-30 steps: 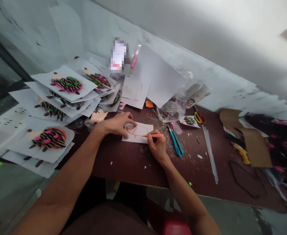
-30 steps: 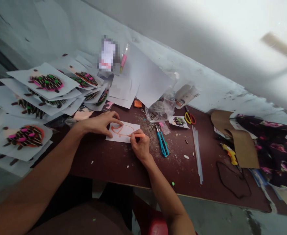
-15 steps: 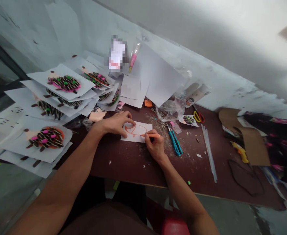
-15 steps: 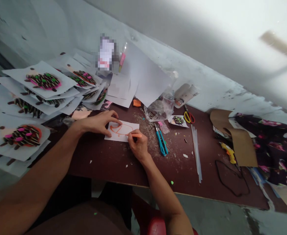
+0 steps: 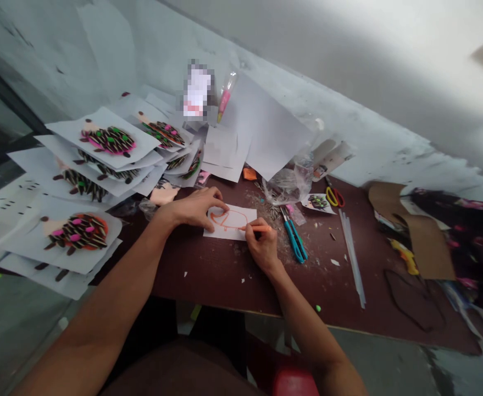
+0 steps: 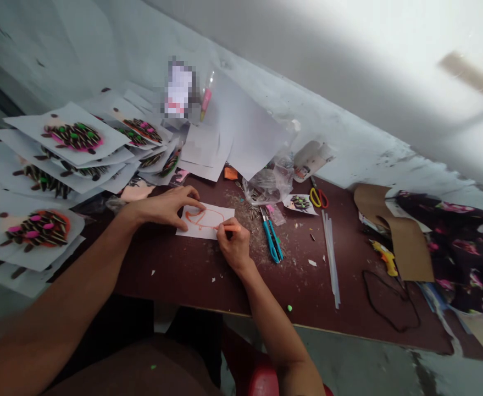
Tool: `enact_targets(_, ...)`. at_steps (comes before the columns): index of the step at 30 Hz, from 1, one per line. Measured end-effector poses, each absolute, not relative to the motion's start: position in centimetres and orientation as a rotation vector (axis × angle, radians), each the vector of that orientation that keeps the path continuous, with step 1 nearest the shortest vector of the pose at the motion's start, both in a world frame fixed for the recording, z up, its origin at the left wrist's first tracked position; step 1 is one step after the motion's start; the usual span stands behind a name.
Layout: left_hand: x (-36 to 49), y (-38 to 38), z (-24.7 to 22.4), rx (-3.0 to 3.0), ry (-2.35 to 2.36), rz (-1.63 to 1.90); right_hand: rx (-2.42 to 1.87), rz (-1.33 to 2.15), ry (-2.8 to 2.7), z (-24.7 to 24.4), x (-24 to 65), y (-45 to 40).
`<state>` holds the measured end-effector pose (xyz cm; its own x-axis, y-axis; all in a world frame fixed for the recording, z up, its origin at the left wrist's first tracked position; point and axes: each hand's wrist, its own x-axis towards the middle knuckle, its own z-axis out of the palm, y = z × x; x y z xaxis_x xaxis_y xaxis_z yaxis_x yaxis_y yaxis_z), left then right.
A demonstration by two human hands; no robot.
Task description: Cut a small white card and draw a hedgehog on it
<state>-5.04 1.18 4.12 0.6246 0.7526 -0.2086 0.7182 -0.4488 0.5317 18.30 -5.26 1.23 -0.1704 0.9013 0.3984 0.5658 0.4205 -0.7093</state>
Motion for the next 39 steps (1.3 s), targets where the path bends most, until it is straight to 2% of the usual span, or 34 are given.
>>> enact_targets(26,-5.19,1.44,3.48,2.276,1.136,0.096,-1.252,0.608,-1.865,1.28,18.18,-5.35)
enact_targets(39,-5.08,1.28,3.67,2.271,1.159,0.084,-1.238,0.545,-1.831,1.22,18.19,-5.08)
